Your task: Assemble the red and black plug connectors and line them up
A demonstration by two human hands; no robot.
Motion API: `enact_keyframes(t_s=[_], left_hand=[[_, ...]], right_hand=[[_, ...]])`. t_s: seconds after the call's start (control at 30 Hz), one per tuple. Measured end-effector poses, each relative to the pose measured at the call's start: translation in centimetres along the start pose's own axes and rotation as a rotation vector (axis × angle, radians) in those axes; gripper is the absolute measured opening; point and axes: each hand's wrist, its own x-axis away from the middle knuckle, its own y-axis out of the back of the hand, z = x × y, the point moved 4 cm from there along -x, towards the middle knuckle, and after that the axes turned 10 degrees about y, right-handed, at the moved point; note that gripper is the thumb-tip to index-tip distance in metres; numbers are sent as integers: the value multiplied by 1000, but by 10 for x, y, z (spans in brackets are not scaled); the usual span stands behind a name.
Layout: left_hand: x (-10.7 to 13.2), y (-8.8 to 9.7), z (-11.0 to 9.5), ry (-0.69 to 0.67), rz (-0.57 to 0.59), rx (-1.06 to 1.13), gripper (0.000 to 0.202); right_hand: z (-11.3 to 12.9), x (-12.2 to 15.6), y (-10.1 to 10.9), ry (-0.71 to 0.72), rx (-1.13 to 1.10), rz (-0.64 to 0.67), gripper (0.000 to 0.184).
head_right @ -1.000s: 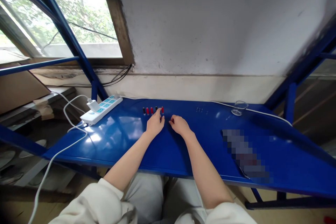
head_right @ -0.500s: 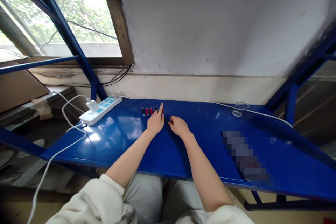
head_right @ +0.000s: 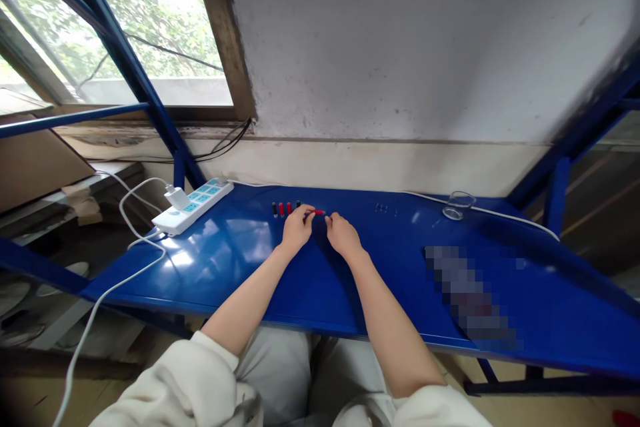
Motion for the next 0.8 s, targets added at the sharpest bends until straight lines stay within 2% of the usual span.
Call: enact_keyframes(t_s=[0.1,0.23,0.47,0.63,0.8], left_hand=[[2,3,-5,-20,2,201,16],[7,6,-6,19,43,379,17],[8,7,3,156,64,520,19],[7,3,5,145,114,568,20],[6,1,7,170,107,525,26]], right_hand=[[-1,0,5,-73,-131,-122,40],[3,-1,3,-25,-354,-216,52],[7,-4,-4,-22,-787,-242,48],[10,-4,3,34,-819,-246,44],[13,-1,7,85,-725,-245,42]])
